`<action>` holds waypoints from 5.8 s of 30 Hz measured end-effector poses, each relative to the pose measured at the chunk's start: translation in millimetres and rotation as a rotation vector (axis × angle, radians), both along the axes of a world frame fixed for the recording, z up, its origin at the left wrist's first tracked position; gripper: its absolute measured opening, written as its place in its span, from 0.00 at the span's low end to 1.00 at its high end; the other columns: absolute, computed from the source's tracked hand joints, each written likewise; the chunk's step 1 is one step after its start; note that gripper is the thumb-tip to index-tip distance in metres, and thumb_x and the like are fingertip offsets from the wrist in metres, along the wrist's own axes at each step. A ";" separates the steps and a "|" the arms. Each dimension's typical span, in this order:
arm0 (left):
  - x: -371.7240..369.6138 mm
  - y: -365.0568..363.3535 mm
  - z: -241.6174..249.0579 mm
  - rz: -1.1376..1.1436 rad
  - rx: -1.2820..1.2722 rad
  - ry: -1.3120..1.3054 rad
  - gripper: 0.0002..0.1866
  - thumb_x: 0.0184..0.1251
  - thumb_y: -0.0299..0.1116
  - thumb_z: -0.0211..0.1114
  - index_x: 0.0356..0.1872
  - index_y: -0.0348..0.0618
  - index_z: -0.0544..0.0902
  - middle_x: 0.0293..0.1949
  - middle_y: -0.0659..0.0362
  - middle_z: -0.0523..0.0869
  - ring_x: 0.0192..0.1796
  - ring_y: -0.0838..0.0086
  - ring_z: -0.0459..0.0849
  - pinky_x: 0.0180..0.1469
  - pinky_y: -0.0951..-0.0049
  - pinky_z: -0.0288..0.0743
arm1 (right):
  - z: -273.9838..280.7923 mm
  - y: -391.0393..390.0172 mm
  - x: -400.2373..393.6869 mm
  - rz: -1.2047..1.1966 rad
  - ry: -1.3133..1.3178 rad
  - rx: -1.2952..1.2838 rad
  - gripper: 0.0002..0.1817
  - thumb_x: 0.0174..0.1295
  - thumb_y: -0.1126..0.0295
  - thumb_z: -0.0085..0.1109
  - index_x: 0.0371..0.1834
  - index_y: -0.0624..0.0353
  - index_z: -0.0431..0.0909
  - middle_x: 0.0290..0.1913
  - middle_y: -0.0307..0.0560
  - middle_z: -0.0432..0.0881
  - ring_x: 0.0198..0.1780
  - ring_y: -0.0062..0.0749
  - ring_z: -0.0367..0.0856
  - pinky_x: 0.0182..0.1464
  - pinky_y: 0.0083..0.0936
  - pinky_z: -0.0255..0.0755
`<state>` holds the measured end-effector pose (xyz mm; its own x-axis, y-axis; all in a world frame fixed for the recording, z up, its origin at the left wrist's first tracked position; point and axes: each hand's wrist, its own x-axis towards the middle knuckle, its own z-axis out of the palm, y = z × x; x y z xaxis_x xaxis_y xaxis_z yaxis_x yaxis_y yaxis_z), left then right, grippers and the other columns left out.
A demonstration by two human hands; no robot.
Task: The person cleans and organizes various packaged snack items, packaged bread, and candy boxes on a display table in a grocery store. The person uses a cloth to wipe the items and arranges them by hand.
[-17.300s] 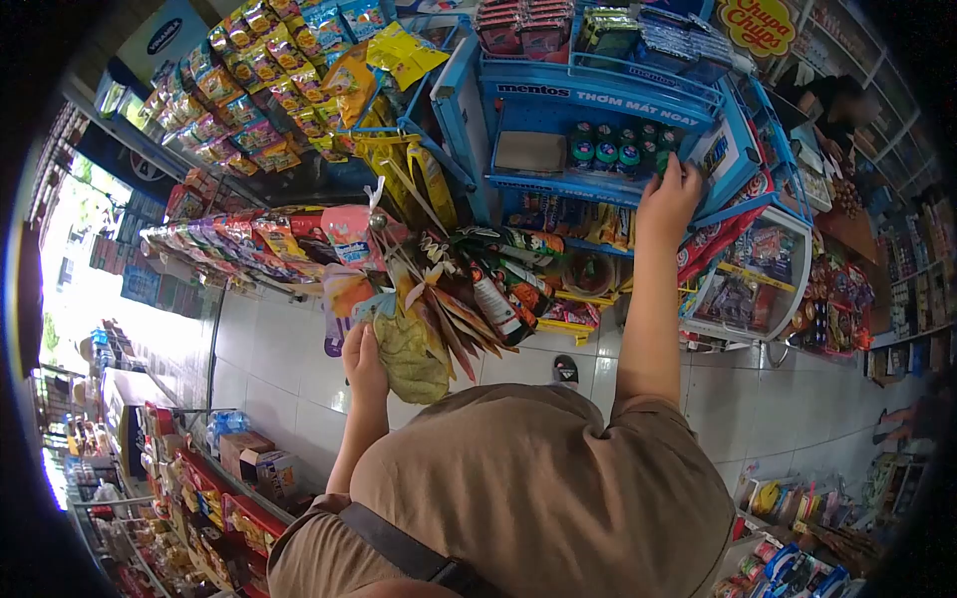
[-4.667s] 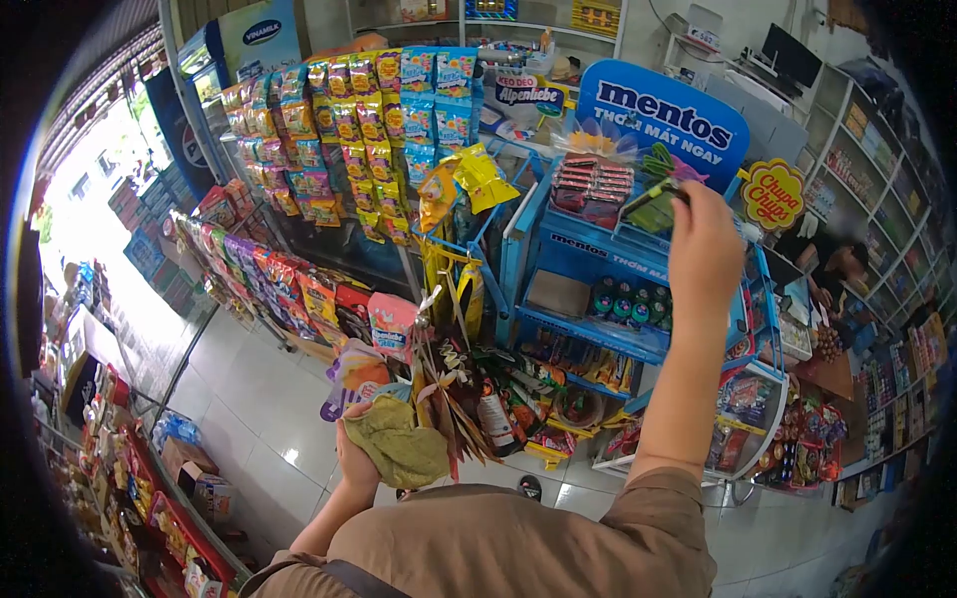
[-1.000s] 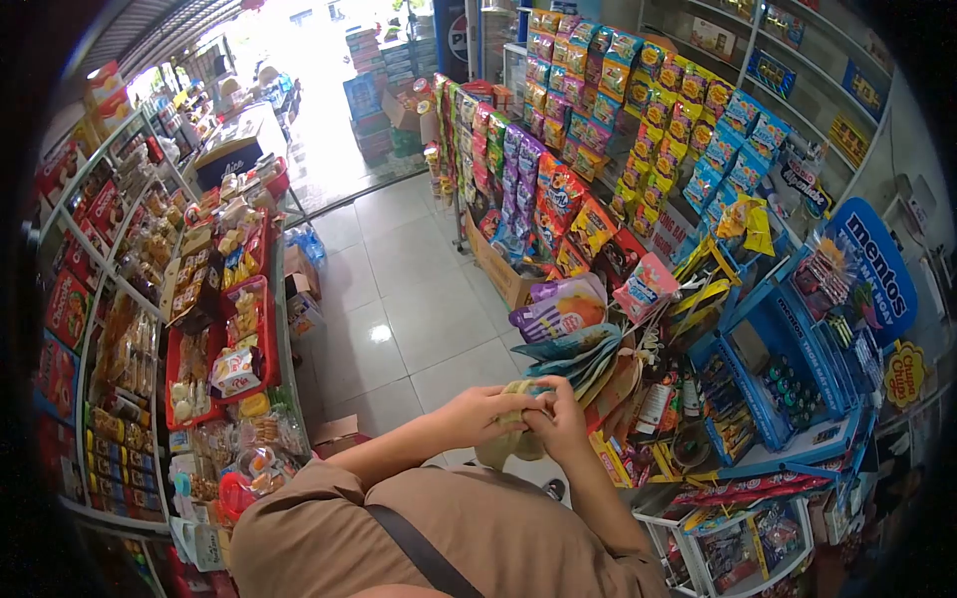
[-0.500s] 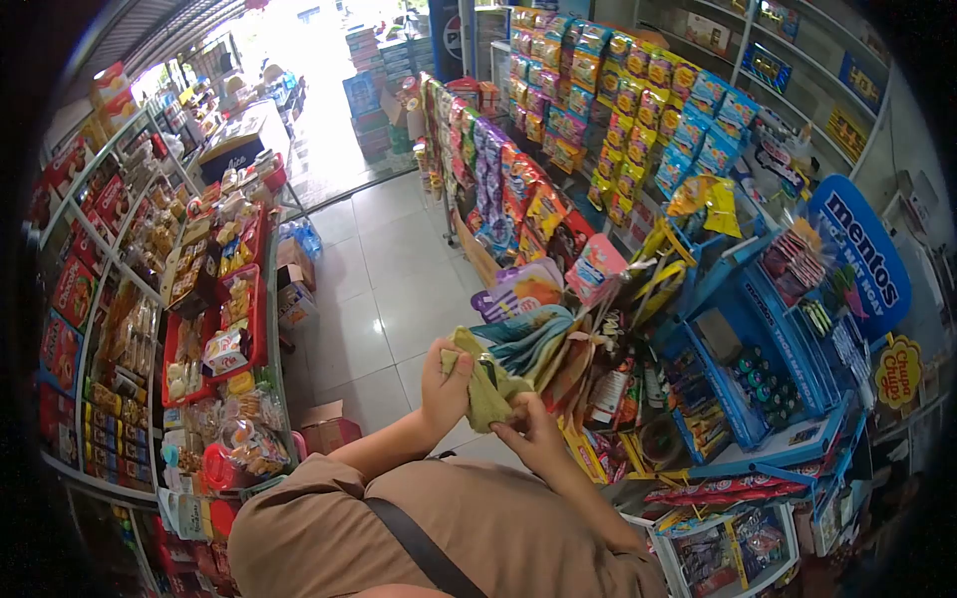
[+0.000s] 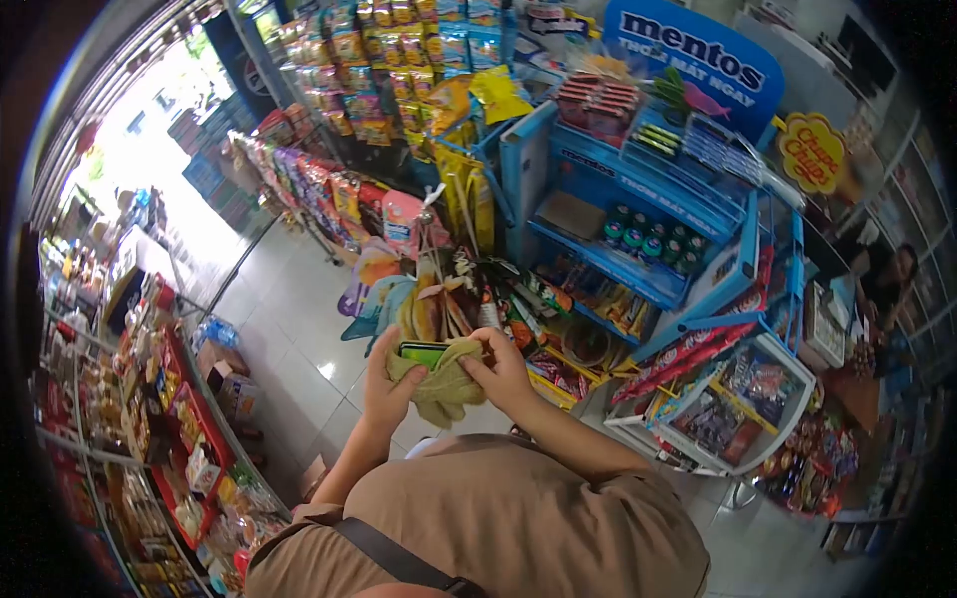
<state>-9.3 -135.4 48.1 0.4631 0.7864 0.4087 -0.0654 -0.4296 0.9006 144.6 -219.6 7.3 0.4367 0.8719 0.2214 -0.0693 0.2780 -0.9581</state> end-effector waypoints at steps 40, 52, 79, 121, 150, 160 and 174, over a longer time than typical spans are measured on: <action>-49.5 75.8 -9.9 -0.026 0.147 -0.025 0.07 0.63 0.29 0.57 0.29 0.35 0.74 0.21 0.56 0.75 0.23 0.73 0.72 0.29 0.75 0.66 | 207.6 -6.1 243.1 -1.204 -1.830 -0.357 0.10 0.59 0.66 0.56 0.43 0.54 0.79 0.44 0.44 0.80 0.51 0.43 0.74 0.50 0.35 0.69; -58.8 74.1 -9.9 0.024 0.101 0.030 0.06 0.63 0.28 0.56 0.31 0.35 0.75 0.23 0.56 0.76 0.26 0.73 0.74 0.32 0.75 0.67 | 195.7 12.6 214.7 -1.244 -1.849 -0.639 0.11 0.54 0.64 0.62 0.41 0.49 0.79 0.50 0.37 0.75 0.62 0.43 0.64 0.62 0.50 0.56; -50.5 74.3 15.7 -0.519 0.239 0.690 0.39 0.58 0.40 0.62 0.68 0.48 0.53 0.37 0.44 0.80 0.35 0.50 0.78 0.38 0.58 0.72 | 63.6 49.5 -35.6 0.218 -0.661 -0.095 0.11 0.57 0.75 0.56 0.42 0.65 0.70 0.31 0.54 0.78 0.30 0.37 0.81 0.31 0.27 0.72; -40.9 69.8 15.2 -0.041 -0.114 -0.279 0.18 0.72 0.46 0.44 0.41 0.40 0.72 0.30 0.62 0.75 0.31 0.81 0.71 0.34 0.80 0.67 | 30.3 54.0 -56.7 0.469 -0.392 -0.221 0.13 0.64 0.67 0.44 0.36 0.66 0.75 0.29 0.44 0.78 0.33 0.27 0.76 0.38 0.22 0.69; -44.7 63.4 11.1 -0.257 0.124 0.139 0.18 0.59 0.32 0.61 0.49 0.40 0.70 0.39 0.48 0.80 0.42 0.55 0.80 0.42 0.64 0.72 | 37.4 44.3 -43.8 -0.163 -0.436 -0.042 0.18 0.69 0.69 0.38 0.58 0.66 0.64 0.41 0.43 0.72 0.39 0.24 0.70 0.42 0.22 0.66; -39.6 63.5 4.1 -0.255 0.141 0.321 0.22 0.64 0.47 0.55 0.54 0.45 0.69 0.35 0.46 0.80 0.37 0.48 0.79 0.38 0.60 0.72 | 45.3 53.1 -58.8 0.135 -0.984 0.071 0.13 0.56 0.77 0.52 0.45 0.63 0.74 0.34 0.56 0.75 0.32 0.53 0.74 0.34 0.36 0.68; -33.8 43.6 40.5 -0.413 0.045 0.500 0.43 0.58 0.42 0.64 0.68 0.43 0.48 0.29 0.41 0.78 0.34 0.46 0.77 0.35 0.58 0.69 | 36.5 51.7 -31.0 -0.242 -0.426 0.065 0.07 0.65 0.69 0.51 0.35 0.61 0.70 0.32 0.39 0.72 0.30 0.17 0.67 0.32 0.16 0.63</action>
<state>-43.2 -91.8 88.6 0.8668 0.4897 0.0939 0.1892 -0.4973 0.8467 113.6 -167.8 43.8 0.4838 0.7355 0.4744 0.3982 0.2977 -0.8676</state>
